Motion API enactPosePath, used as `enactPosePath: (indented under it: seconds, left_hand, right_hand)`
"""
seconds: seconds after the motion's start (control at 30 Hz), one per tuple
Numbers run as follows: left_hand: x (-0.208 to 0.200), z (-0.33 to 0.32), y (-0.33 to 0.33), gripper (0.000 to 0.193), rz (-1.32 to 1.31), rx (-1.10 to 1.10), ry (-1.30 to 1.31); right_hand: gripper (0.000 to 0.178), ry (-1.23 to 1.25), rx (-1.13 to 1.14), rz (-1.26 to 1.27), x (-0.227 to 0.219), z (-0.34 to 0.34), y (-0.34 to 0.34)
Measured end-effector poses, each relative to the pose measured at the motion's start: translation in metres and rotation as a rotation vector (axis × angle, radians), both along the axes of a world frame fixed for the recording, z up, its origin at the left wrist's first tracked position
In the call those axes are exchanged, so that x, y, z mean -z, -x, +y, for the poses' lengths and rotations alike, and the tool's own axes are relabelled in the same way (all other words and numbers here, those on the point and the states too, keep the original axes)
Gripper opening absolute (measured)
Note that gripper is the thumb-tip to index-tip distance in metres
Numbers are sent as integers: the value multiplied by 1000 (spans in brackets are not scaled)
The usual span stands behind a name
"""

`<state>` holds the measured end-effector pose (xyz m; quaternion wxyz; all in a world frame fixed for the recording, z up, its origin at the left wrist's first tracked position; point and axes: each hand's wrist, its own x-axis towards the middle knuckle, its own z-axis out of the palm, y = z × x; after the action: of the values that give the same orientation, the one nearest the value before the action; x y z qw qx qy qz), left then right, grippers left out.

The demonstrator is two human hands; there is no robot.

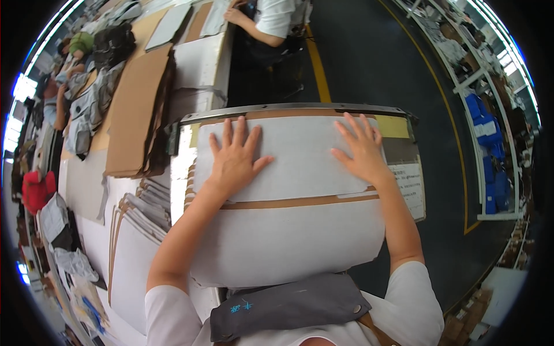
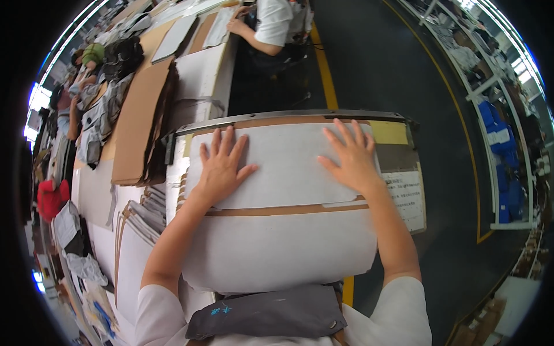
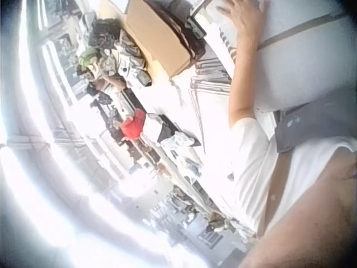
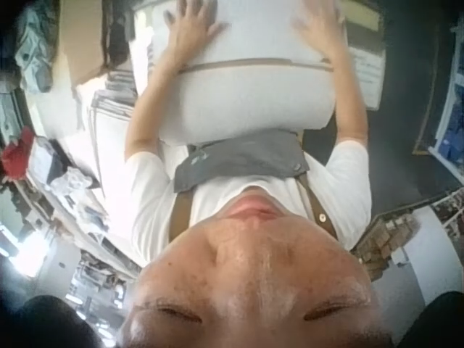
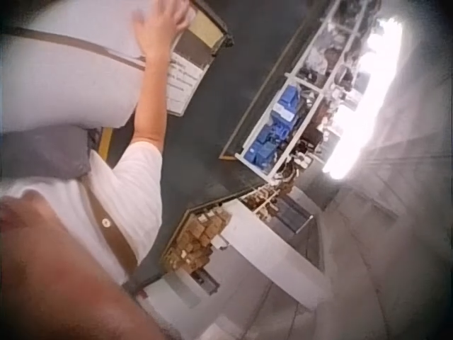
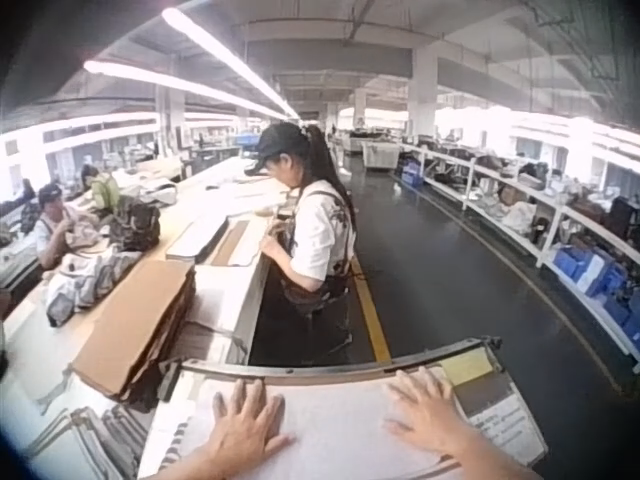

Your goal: Manually aligning and stacking leather panels and lining sheets using a table-mounted jig.

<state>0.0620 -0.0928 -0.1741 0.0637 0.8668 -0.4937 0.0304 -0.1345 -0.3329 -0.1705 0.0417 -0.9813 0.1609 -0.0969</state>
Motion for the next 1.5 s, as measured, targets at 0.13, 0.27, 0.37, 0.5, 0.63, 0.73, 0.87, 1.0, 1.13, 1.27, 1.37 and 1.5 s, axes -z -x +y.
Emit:
enactPosePath:
  seconds: [0.13,0.27,0.37,0.5,0.63,0.73,0.87,1.0,1.13,1.27,1.37,1.5]
  left_hand:
    - [2,0,1,69,-6,11,19]
    - [-3,2,0,69,23,5,5]
    - [-2,3,2,69,11,-1,-6]
    - [-5,3,2,69,23,3,-8]
    - [-6,1,0,70,28,14,-13]
    - [-7,-1,2,70,39,9,-22]
    - [-10,3,0,69,42,-9,-58]
    - [-7,4,-1,69,27,0,-62]
    - [-9,4,0,70,28,4,-71]
    - [-9,3,-1,70,29,1,-72]
    - [-8,5,0,70,23,3,-48]
    - [-7,4,-1,72,56,-5,23]
  right_hand:
    - [60,-21,-1,35,-4,2,1]
    - [60,-35,-3,45,-3,3,-1]
    - [60,-61,4,53,-5,4,-2]
    - [60,-70,-3,60,-4,3,-1]
    - [60,-60,1,51,-7,3,1]
    - [61,-50,-9,29,-3,-1,3]
    - [60,-9,-35,-27,5,-1,-1]
    - [60,-17,-24,-27,4,1,-1]
    - [60,-29,-25,-27,3,3,-1]
    - [61,-27,-27,-25,4,2,0]
    - [61,-34,-16,-8,2,4,-2]
    - [61,-33,-25,5,1,4,-1]
